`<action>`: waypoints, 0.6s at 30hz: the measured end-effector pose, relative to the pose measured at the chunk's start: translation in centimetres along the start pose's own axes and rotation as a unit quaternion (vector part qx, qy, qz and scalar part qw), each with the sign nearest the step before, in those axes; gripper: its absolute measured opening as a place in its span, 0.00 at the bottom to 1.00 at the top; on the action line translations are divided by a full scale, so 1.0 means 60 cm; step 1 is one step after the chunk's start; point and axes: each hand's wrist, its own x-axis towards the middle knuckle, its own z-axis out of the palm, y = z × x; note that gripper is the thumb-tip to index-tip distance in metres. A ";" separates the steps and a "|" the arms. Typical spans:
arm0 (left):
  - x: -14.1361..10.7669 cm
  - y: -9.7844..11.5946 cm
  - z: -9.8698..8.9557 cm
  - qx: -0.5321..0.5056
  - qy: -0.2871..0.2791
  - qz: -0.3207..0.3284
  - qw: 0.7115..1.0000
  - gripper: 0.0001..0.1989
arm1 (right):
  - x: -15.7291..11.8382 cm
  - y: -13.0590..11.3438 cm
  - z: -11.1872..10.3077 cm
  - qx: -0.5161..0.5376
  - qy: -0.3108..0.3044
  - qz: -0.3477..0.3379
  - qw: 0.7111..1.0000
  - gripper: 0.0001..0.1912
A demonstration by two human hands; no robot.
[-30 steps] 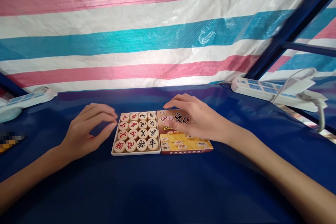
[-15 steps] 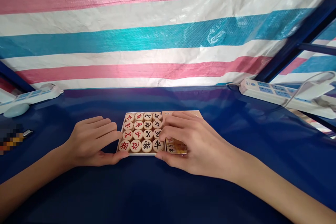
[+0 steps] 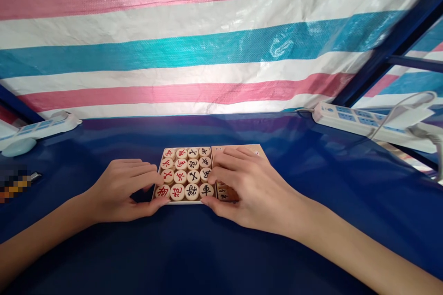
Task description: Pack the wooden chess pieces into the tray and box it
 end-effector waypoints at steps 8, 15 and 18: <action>0.001 0.007 0.005 -0.010 0.042 -0.021 0.999 0.10 | 0.002 -0.009 0.000 0.016 0.001 0.017 1.000 0.07; -0.002 0.017 -0.012 -0.006 0.080 0.023 0.997 0.11 | 0.001 -0.010 -0.009 0.051 0.041 0.015 0.998 0.08; -0.005 0.033 -0.010 0.023 0.064 0.098 0.993 0.15 | -0.003 -0.021 -0.011 0.051 0.042 -0.030 0.997 0.10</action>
